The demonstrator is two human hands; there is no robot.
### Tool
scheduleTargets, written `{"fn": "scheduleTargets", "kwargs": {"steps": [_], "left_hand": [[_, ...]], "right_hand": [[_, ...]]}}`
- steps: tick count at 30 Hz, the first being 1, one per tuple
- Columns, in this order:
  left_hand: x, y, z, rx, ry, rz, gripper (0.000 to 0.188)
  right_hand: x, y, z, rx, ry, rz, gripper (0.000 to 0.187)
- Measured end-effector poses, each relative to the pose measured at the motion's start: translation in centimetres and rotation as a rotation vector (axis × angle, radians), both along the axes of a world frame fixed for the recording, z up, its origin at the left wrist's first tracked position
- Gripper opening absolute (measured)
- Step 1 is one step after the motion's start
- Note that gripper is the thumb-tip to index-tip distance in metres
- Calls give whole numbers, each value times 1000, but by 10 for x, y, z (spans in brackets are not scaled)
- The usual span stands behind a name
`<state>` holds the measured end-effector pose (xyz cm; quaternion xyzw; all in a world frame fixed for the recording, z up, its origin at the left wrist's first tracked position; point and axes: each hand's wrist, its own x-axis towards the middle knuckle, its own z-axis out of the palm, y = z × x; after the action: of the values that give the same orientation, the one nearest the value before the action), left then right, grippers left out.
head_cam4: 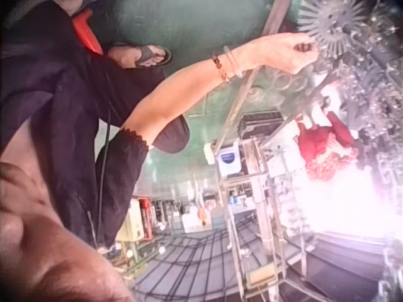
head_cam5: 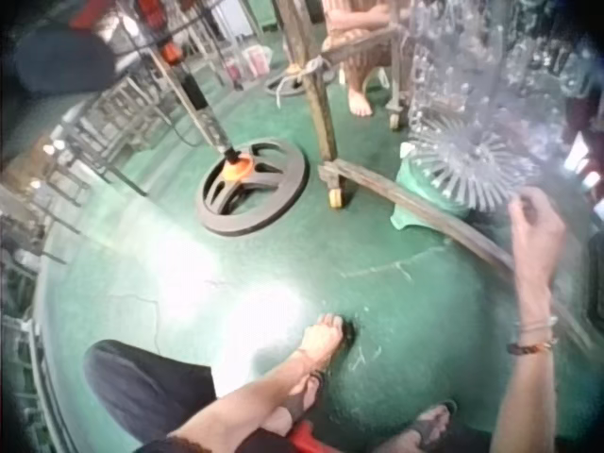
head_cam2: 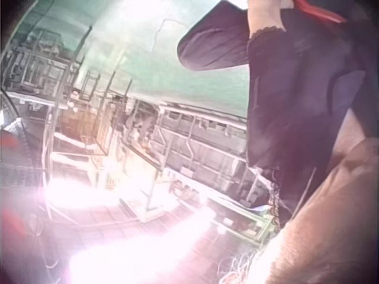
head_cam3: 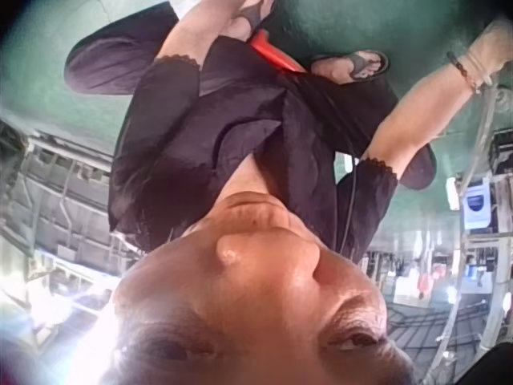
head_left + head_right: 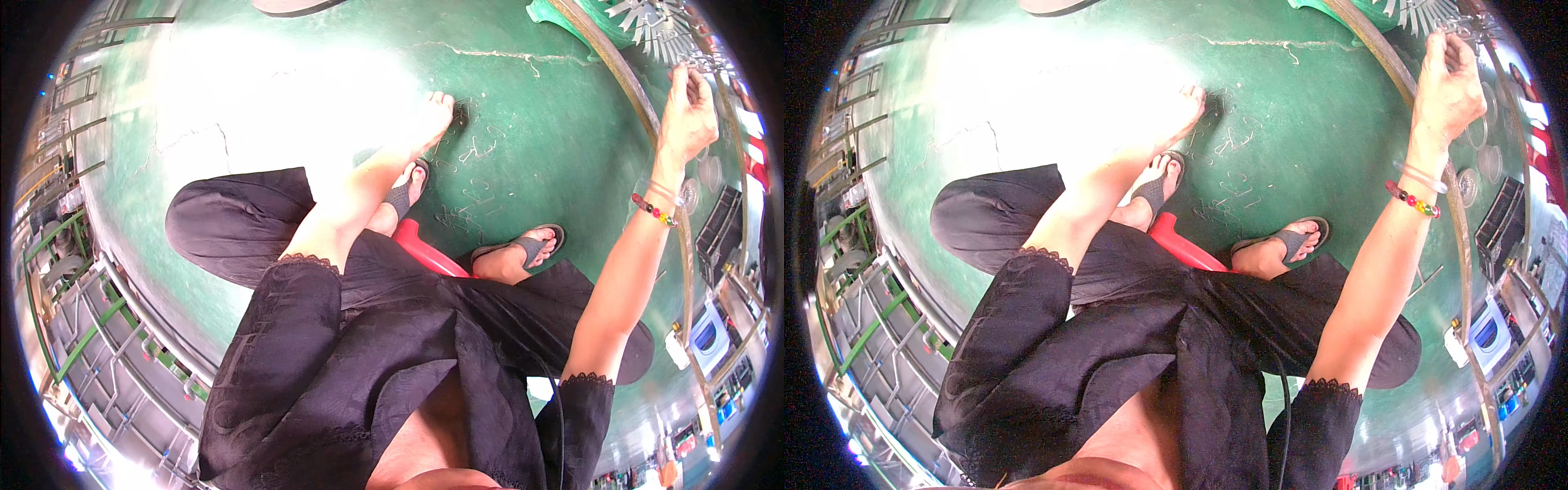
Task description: The person sits on a low stool and attaches small metal hooks to a rotating metal rack. They pick up hooks from the floor and place them onto the rack's arms, repeating this process continuously.
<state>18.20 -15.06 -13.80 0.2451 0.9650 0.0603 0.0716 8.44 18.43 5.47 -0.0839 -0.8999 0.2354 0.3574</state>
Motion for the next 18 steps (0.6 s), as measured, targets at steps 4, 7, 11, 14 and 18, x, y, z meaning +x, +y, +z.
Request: {"fn": "scheduleTargets", "kwargs": {"steps": [4,7,11,14,18], "left_hand": [[-1,-8,-11,267,-198,181,13],[2,-3,-17,417,-385,316,13],[12,-6,-52,456,-206,213,11],[11,10,-57,226,-113,154,11],[8,13,-6,-37,-55,17,11]], "right_hand": [[4,-2,5,-80,-25,6,28],[5,-7,7,-45,1,3,28],[4,-10,9,-62,-3,11,27],[8,-6,7,-61,-11,7,27],[9,-7,10,-79,-4,6,26]]}}
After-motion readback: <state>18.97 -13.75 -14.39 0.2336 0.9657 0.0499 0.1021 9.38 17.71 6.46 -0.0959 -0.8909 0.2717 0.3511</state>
